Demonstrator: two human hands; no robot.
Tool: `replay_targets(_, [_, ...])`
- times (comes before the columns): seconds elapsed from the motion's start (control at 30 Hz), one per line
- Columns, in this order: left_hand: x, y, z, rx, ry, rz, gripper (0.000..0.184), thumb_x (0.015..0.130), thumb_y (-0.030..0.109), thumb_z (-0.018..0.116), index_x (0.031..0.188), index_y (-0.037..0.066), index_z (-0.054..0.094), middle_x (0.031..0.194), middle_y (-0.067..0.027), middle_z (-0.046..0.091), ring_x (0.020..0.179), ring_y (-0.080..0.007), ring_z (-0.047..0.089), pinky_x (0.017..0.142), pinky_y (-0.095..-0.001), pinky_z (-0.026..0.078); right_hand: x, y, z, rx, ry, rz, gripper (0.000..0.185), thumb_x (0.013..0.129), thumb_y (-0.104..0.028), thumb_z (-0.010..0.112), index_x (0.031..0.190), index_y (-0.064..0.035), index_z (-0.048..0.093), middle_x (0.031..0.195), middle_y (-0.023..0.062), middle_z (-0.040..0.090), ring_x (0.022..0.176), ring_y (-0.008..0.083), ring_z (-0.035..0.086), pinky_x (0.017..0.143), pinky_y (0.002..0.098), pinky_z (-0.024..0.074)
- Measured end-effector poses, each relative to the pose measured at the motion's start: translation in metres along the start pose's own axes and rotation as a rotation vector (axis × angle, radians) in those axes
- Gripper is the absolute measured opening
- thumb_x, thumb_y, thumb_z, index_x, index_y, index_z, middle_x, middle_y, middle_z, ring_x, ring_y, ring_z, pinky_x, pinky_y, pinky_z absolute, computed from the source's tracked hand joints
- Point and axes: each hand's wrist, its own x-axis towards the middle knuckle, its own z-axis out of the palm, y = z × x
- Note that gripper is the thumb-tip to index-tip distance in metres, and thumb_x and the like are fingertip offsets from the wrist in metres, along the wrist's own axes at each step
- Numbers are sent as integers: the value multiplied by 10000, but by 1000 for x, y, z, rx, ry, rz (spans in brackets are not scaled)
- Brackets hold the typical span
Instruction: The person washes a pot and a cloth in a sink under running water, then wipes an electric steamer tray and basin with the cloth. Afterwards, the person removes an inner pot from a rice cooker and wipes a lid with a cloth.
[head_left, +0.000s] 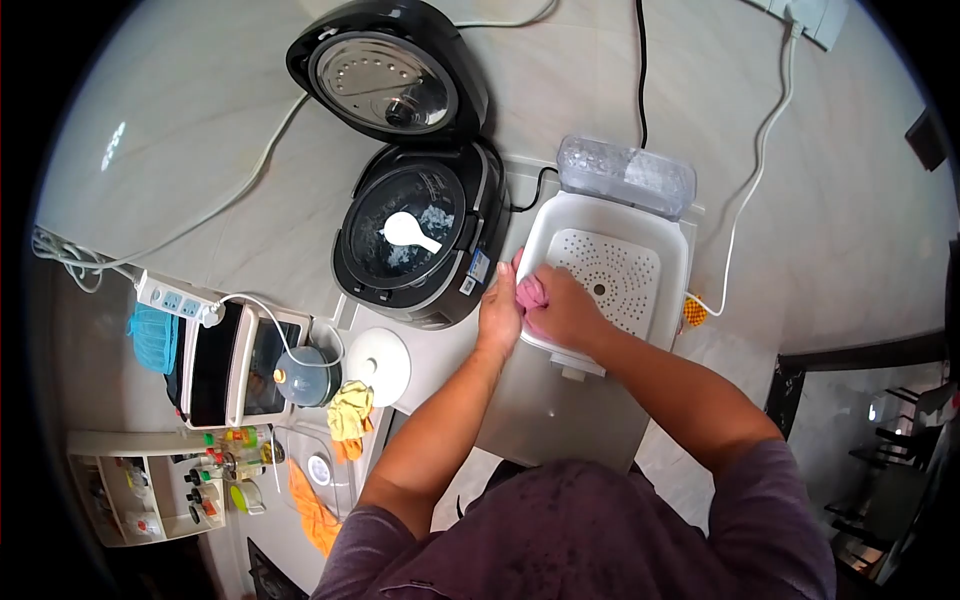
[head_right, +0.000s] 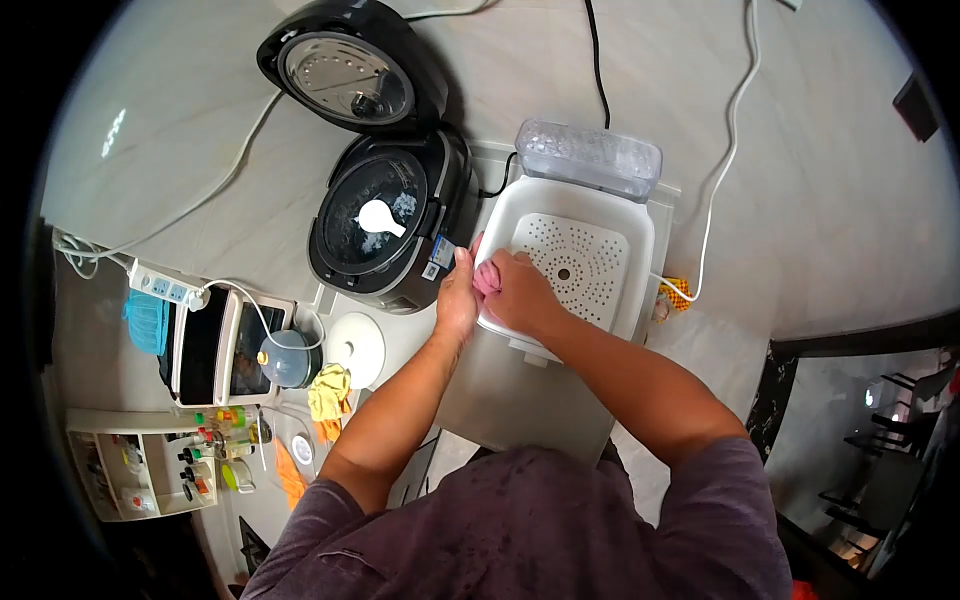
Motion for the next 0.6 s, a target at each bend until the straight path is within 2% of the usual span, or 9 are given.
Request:
replay_targets(0.07, [0, -1, 0, 19, 15, -22, 664, 1066, 586, 290, 1446, 108, 551, 1384, -95, 590, 1267, -170, 505, 1110, -281, 330, 11, -5, -14, -120, 58, 16, 163, 789, -69, 667, 941, -65, 607, 849, 121, 630, 829, 279, 644, 781, 411, 518])
replay_targets(0.13, [-2, 1, 3, 136, 71, 53, 661, 1066, 586, 291, 1442, 111, 556, 1312, -89, 631, 1182, -160, 550, 1056, -277, 386, 45, -13, -19, 92, 418, -8, 150, 811, -99, 660, 945, -52, 612, 827, 143, 610, 866, 286, 657, 770, 431, 523])
replay_targets(0.23, [-2, 0, 2, 151, 85, 38, 709, 1056, 611, 292, 1438, 73, 550, 1282, -105, 648, 1155, -166, 564, 1036, -285, 404, 54, 4, 1, -40, 383, -156, 221, 800, -66, 646, 1019, -39, 628, 886, 219, 583, 847, 374, 620, 762, 456, 520])
replay_targets(0.3, [2, -7, -4, 98, 110, -108, 735, 1051, 621, 287, 1435, 50, 547, 1334, -122, 625, 1215, -177, 538, 1079, -289, 367, 1, -31, 7, -158, 238, -341, 256, 798, -53, 639, 1053, -41, 641, 922, 229, 573, 853, 373, 606, 773, 454, 517])
replay_targets(0.33, [6, -11, -7, 7, 70, -122, 763, 1049, 627, 280, 1411, 19, 565, 1395, -132, 584, 1289, -181, 496, 1129, -286, 307, -9, -36, 5, -76, 232, -379, 184, 853, -25, 616, 1025, -72, 661, 912, 182, 586, 872, 348, 560, 820, 438, 503])
replay_targets(0.4, [-6, 7, 2, 108, 130, -60, 763, 1050, 624, 281, 1390, 11, 582, 1380, -134, 592, 1274, -186, 514, 1119, -287, 324, 21, -38, -24, 13, 123, -199, 197, 857, -22, 620, 1046, -58, 660, 948, 175, 607, 880, 327, 581, 830, 425, 511])
replay_targets(0.47, [-12, 13, 6, 102, 126, -9, 778, 1056, 612, 270, 1368, -28, 584, 1394, -143, 580, 1282, -202, 522, 1119, -294, 335, 47, -43, -26, -179, 489, -178, 140, 877, -52, 618, 1003, -14, 666, 1028, 184, 637, 879, 278, 637, 827, 407, 531])
replay_targets(0.57, [-6, 1, 8, -11, 147, 118, 791, 1061, 604, 249, 1395, -50, 544, 1416, -139, 563, 1302, -207, 508, 1129, -305, 326, 68, -29, -10, -128, 409, -268, 115, 884, -92, 621, 947, -16, 680, 1042, 194, 624, 924, 273, 643, 825, 413, 528])
replay_targets(0.6, [-8, 3, 9, -18, 155, 159, 794, 1065, 597, 233, 1408, -56, 524, 1405, -124, 571, 1298, -201, 509, 1132, -311, 327, 59, -23, -1, -222, 384, -371, 75, 870, -90, 622, 887, -40, 676, 954, 154, 630, 968, 285, 609, 828, 414, 511])
